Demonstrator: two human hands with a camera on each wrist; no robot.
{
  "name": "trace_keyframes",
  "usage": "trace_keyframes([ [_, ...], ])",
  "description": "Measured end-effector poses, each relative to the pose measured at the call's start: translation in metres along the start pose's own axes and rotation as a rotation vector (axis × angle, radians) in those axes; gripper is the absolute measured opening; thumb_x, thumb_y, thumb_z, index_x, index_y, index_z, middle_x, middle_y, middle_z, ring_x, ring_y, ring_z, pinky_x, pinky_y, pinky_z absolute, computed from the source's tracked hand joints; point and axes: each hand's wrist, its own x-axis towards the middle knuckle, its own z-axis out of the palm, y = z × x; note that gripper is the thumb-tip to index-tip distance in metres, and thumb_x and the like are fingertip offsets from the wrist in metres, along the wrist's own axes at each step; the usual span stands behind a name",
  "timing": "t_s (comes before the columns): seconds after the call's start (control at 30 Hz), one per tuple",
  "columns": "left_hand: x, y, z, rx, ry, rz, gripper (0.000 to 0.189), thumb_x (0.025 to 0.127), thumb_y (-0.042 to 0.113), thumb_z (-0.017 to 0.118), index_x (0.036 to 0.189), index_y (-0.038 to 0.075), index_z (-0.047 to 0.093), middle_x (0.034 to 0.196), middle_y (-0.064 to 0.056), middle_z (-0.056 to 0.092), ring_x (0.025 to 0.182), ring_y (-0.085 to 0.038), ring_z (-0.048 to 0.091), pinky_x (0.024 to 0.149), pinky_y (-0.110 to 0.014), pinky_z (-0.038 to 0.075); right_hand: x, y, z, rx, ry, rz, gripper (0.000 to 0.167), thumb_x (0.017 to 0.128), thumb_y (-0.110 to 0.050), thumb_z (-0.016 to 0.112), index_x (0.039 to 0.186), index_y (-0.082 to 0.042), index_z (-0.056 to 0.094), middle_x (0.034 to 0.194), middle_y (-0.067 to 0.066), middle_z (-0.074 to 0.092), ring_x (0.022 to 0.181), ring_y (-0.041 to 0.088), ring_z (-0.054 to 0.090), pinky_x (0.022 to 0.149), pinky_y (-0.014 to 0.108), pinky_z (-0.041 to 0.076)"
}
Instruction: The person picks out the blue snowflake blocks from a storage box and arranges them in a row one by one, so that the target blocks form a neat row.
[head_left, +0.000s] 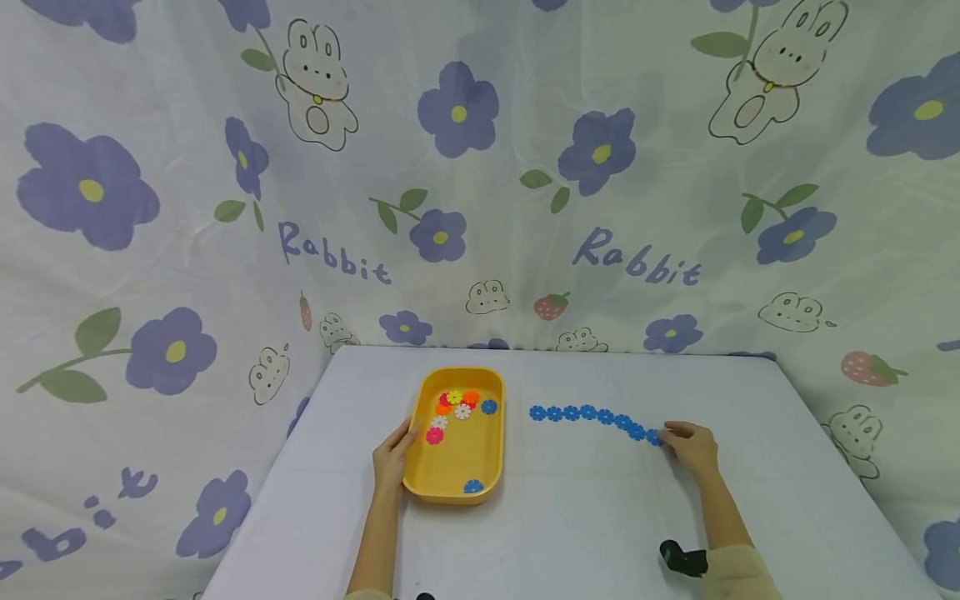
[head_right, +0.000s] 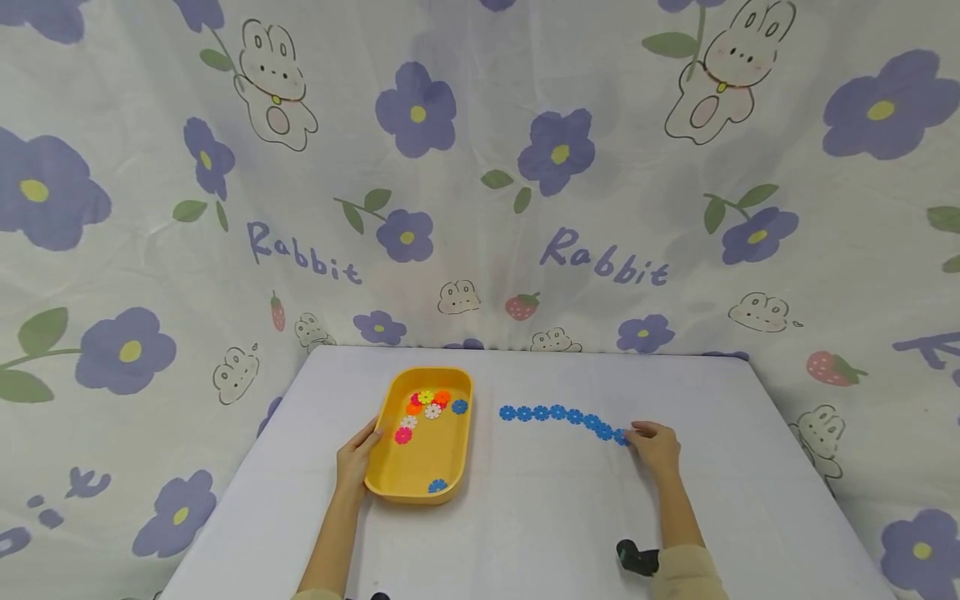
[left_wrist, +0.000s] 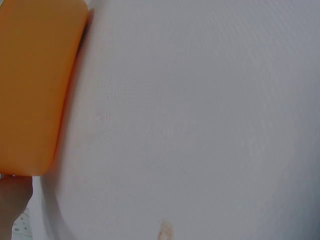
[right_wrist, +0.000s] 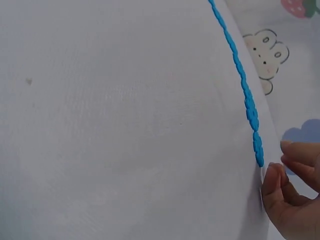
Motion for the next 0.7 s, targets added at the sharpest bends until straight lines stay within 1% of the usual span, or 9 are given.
trace_keyframes([
  [0.07,0.0,0.0,0.0,0.004,0.0,-0.004,0.047,0.09,0.019,0.065,0.132,0.001,0.053,0.138,-0.014,0.048,0.132,-0.023,0.041,0.103,-0.029,0.039,-0.003,-0.002,-0.003,0.109,-0.018,0.043,0.043,0.091,-0.015,0.06,0.123,0.013,0.053,0.102,0.021,0.066,0.073,0.008,0.062,0.061,0.015,0.052],
  [0.13,0.0,0.0,0.0,0.005,-0.004,-0.007,0.047,0.09,0.019,0.065,0.132,0.001,0.052,0.139,-0.014,0.048,0.132,-0.023,0.041,0.104,-0.03,0.038,-0.004,-0.007,-0.005,0.232,-0.056,0.07,0.047,0.093,-0.017,0.06,0.128,0.013,0.049,0.099,0.009,0.067,0.075,0.001,0.061,0.069,0.016,0.054],
  [0.23,0.0,0.0,0.0,0.001,-0.01,-0.012,0.048,0.09,0.02,0.064,0.132,0.002,0.052,0.14,-0.014,0.047,0.132,-0.023,0.041,0.105,-0.031,0.038,-0.006,-0.017,-0.003,0.451,-0.137,0.068,0.053,0.093,-0.015,0.06,0.133,0.015,0.041,0.097,-0.003,0.066,0.082,0.002,0.063,0.079,0.019,0.055],
  [0.3,0.0,0.0,0.0,-0.001,-0.013,-0.012,0.048,0.09,0.021,0.065,0.133,0.002,0.052,0.14,-0.014,0.047,0.132,-0.023,0.041,0.105,-0.031,0.038,-0.006,-0.025,0.003,0.568,-0.204,0.045,0.055,0.092,-0.01,0.06,0.134,0.017,0.037,0.099,-0.003,0.066,0.086,0.005,0.064,0.082,0.022,0.055],
  [0.37,0.0,0.0,0.0,0.004,-0.009,-0.015,0.048,0.09,0.021,0.065,0.133,0.002,0.052,0.14,-0.013,0.047,0.132,-0.023,0.041,0.104,-0.031,0.039,-0.007,-0.035,0.014,0.652,-0.264,0.02,0.054,0.091,-0.005,0.06,0.133,0.02,0.035,0.101,0.005,0.067,0.087,0.009,0.066,0.082,0.024,0.055],
  [0.47,0.0,0.0,0.001,0.013,-0.002,-0.019,0.048,0.09,0.022,0.065,0.133,0.002,0.052,0.14,-0.014,0.047,0.132,-0.023,0.041,0.104,-0.03,0.039,-0.01,-0.055,0.036,0.66,-0.358,-0.021,0.053,0.09,-0.002,0.061,0.131,0.022,0.036,0.108,0.014,0.065,0.09,0.012,0.066,0.084,0.027,0.055],
  [0.53,0.0,0.0,0.001,0.018,0.004,-0.022,0.048,0.09,0.022,0.065,0.133,0.003,0.052,0.14,-0.014,0.047,0.132,-0.023,0.041,0.104,-0.03,0.039,-0.013,-0.07,0.055,0.632,-0.421,-0.058,0.052,0.09,-0.003,0.062,0.129,0.021,0.039,0.111,0.018,0.063,0.092,0.014,0.067,0.085,0.03,0.055],
  [0.6,0.0,0.0,0.001,0.014,0.006,-0.023,0.048,0.09,0.022,0.065,0.132,0.003,0.052,0.14,-0.013,0.047,0.132,-0.023,0.041,0.104,-0.03,0.039,-0.017,-0.085,0.075,0.576,-0.489,-0.106,0.051,0.089,-0.006,0.063,0.127,0.02,0.043,0.113,0.02,0.062,0.094,0.016,0.066,0.085,0.032,0.055],
  [0.7,0.0,0.0,0.0,-0.007,0.005,-0.018,0.047,0.09,0.019,0.065,0.132,0.002,0.052,0.14,-0.014,0.047,0.132,-0.022,0.041,0.104,-0.031,0.039,-0.024,-0.11,0.106,0.51,-0.583,-0.171,0.048,0.088,-0.01,0.065,0.124,0.017,0.049,0.115,0.027,0.06,0.098,0.025,0.066,0.085,0.034,0.055],
])
